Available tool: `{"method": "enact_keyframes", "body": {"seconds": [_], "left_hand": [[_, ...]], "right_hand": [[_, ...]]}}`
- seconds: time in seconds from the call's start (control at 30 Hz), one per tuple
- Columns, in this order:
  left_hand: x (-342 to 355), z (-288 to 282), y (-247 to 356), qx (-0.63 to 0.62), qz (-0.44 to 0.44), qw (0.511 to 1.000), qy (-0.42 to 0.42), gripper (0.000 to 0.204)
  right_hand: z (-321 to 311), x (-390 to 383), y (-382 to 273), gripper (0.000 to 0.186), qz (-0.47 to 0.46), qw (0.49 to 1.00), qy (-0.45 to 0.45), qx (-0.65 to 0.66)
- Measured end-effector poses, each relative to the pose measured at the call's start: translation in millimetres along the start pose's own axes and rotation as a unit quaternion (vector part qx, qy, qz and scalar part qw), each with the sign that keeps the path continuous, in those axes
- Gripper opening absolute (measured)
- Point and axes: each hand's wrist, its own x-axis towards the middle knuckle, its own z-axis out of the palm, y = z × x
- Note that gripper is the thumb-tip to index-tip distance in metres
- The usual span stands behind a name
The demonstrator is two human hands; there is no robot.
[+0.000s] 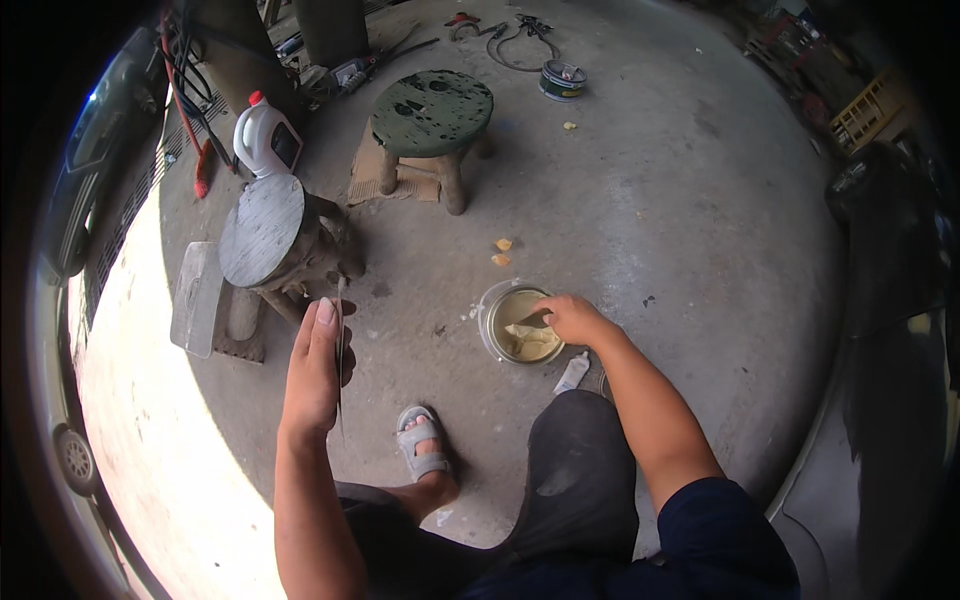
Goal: The person applies yellow body filler to a car door using a metal spreader. They repeatedly scoop the filler from a container and spread it onto the door panel, smoothing the surface. The person also handles a small tube of hardener and a plastic bag during the process.
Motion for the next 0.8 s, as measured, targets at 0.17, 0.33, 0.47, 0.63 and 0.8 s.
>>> {"method": "enact_keyframes", "body": {"seconds": [0.17,0.33,0.47,0.63,0.8], "left_hand": [[12,12,-18,0.227,0.045,0.973,0.021,0.046],[28,22,-45,0.258,0.011,0.965,-0.032,0.039],[31,52,-42,0.300,-0.026,0.948,-0.102,0.031],[27,86,-39,0.278,-0.034,0.945,-0.169,0.033],[17,105,-21,0.124,-0.083,0.955,-0.257,0.047]], "right_hand": [[-36,-52,7,0.027,0.044,0.978,0.082,0.188],[-62,-105,-7,0.023,-0.041,0.950,0.178,0.254],[-89,-144,-30,0.022,-0.089,0.932,0.256,0.240],[-113,-177,-43,0.020,-0.239,0.885,0.350,0.194],[-126,-202,-57,0.023,-0.322,0.844,0.387,0.184]]}}
